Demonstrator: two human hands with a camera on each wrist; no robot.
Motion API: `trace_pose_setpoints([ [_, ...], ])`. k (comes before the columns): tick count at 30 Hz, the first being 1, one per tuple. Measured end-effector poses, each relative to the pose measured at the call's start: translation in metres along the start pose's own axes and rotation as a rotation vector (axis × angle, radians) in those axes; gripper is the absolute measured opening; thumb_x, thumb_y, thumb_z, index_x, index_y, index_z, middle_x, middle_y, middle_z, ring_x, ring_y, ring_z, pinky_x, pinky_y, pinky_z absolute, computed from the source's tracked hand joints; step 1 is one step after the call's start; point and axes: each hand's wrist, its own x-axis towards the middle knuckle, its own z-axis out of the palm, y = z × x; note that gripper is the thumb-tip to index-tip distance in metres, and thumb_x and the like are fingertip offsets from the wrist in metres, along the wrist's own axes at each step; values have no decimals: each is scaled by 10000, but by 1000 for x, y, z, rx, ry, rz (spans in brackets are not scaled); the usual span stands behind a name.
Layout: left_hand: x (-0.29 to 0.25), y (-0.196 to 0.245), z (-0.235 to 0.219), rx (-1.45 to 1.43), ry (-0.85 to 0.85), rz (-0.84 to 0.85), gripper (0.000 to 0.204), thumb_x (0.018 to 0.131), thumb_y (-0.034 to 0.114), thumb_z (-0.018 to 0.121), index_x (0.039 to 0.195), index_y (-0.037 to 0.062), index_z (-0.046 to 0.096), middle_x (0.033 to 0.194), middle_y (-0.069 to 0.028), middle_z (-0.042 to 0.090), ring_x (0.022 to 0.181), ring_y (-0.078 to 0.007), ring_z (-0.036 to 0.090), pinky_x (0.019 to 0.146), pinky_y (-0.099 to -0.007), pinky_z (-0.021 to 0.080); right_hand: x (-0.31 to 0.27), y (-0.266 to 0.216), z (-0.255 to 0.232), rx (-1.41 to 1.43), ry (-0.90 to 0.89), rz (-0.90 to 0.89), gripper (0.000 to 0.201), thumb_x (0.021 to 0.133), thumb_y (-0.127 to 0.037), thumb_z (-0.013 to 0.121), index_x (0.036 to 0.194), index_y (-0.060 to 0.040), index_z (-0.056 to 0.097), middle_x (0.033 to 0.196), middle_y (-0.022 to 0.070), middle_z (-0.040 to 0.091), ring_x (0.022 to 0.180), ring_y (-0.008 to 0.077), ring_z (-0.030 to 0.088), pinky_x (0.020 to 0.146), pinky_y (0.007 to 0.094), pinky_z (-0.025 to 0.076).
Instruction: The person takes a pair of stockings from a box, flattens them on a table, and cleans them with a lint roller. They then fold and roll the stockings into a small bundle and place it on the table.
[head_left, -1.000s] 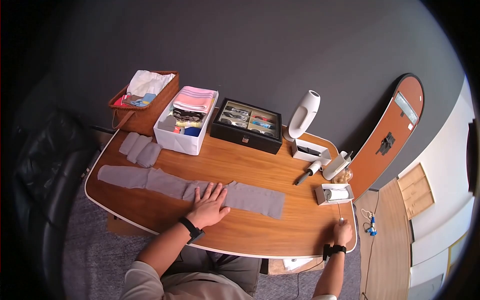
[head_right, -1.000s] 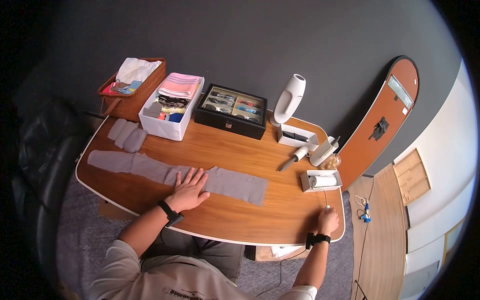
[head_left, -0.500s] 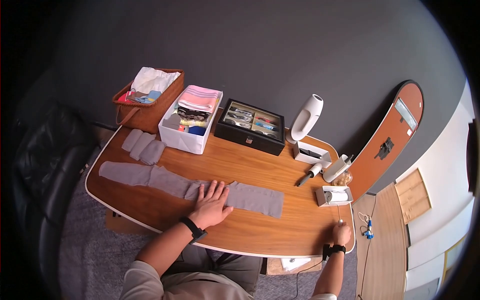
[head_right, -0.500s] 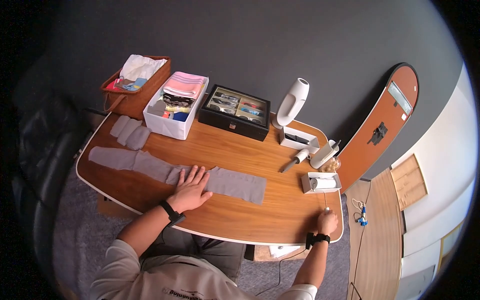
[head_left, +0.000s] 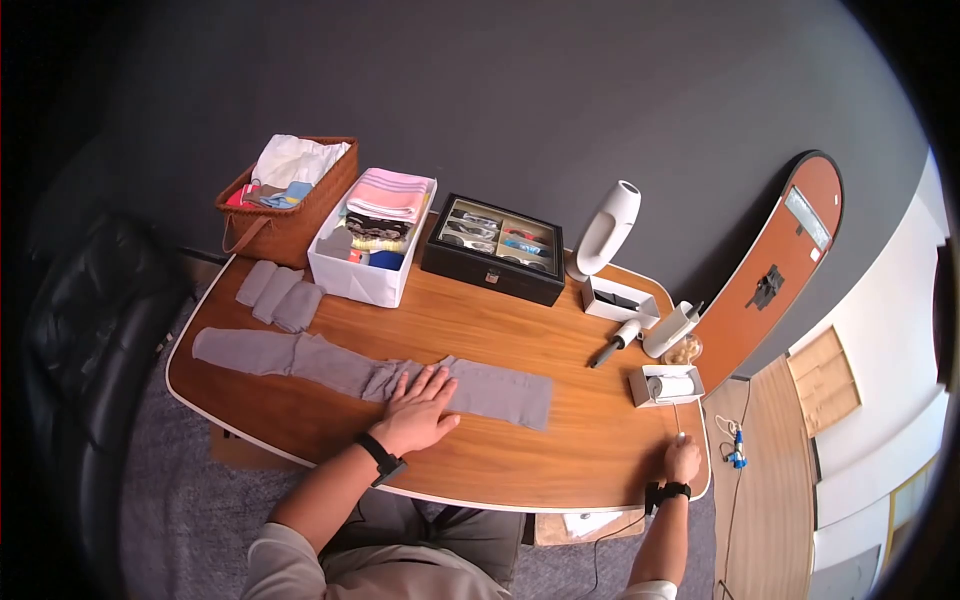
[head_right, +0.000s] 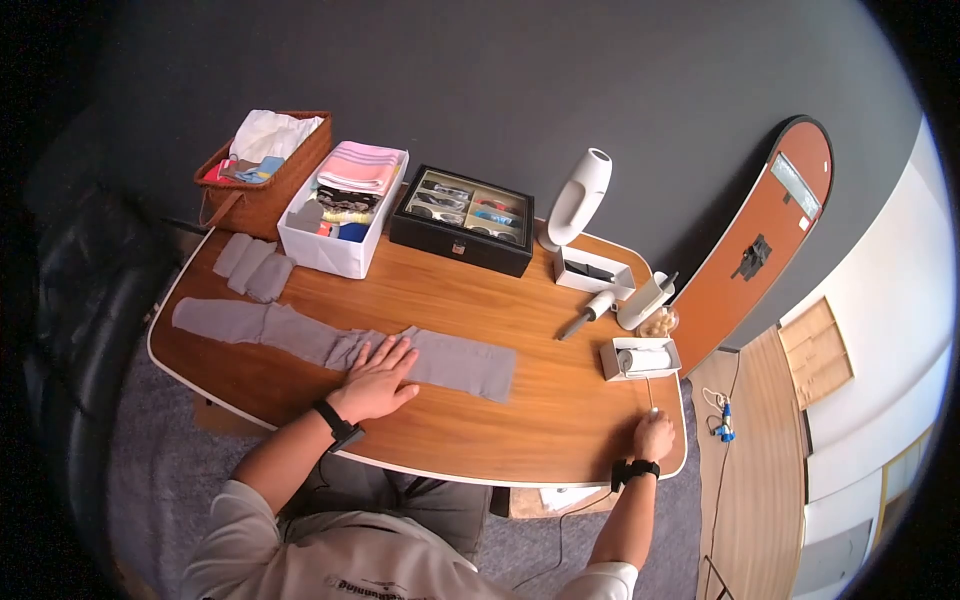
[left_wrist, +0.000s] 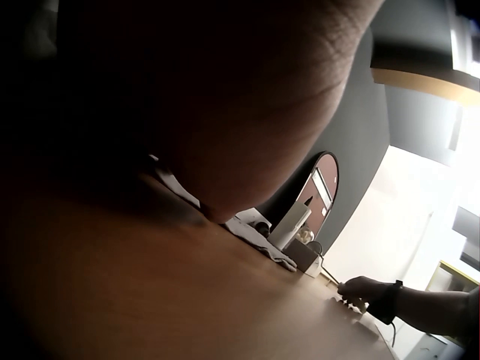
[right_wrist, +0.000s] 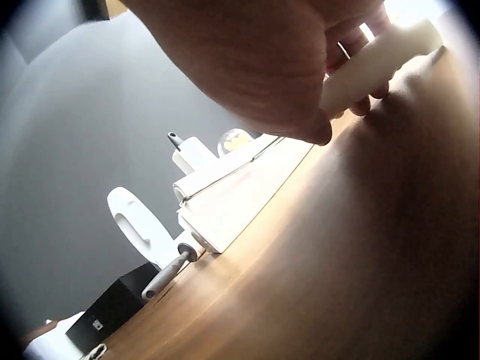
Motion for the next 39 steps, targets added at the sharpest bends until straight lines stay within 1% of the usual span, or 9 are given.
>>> trace_pose_setpoints([
  [3,-4,-7,0,9,13,11,782,1111,547,533,1738,114,359,1851,-133,238,1721,-325,158,1368,-599,90,4,1,-5,122,-79,109,300,1024,-334,655,1175,-87,732,1147,213,757,1069,462,731,910,601,586],
  [6,-6,-7,-2,-12,27,7,780,1111,542,538,1735,109,363,1848,-145,239,1720,-331,157,1368,-601,78,-3,2,-16,122,4,116,305,1029,-330,660,1218,-97,718,1158,212,745,1085,463,724,913,608,571],
  [10,-6,7,-6,29,107,50,784,1111,537,542,1723,77,375,1840,-171,244,1721,-341,147,1367,-608,55,-18,-6,-33,317,256,-136,258,1042,-271,674,1097,-20,700,1035,239,744,972,471,717,827,539,571],
  [12,0,23,-6,33,133,95,785,1111,534,543,1717,62,381,1837,-180,245,1721,-346,143,1367,-612,48,-34,-37,-54,436,228,-260,225,1005,-233,743,1059,-19,693,981,214,730,833,448,698,712,513,550],
  [14,7,40,-4,-2,137,133,785,1111,531,544,1711,49,388,1835,-186,246,1721,-352,141,1366,-615,46,-47,-66,-62,366,70,-380,225,932,-227,806,1093,-90,727,1022,157,730,972,422,705,824,543,543],
  [18,11,47,3,-29,31,63,807,1118,545,517,1733,55,337,1840,-184,234,1723,-349,133,1370,-607,35,-74,-139,-80,336,-16,-647,239,872,-227,842,1073,-148,738,1024,103,723,1012,363,699,876,511,494],
  [22,2,32,-4,-30,15,12,821,1120,560,502,1747,66,310,1845,-180,223,1725,-338,130,1373,-594,36,-85,-173,-81,322,-60,-736,208,873,-234,832,1049,-152,755,1021,90,725,1020,347,704,891,506,497],
  [32,-1,18,1,-40,-24,6,813,1118,558,503,1747,77,317,1845,-172,230,1721,-331,150,1373,-585,53,-69,-143,-65,199,-106,-679,240,878,-240,832,1089,-153,761,1050,100,738,1051,354,705,932,509,487],
  [39,15,41,18,-19,8,53,825,1107,567,520,1731,58,344,1837,-198,239,1718,-363,156,1369,-591,90,-64,-130,-80,400,-100,-604,231,875,-205,823,1077,-113,759,1032,129,738,1001,374,711,910,515,508],
])
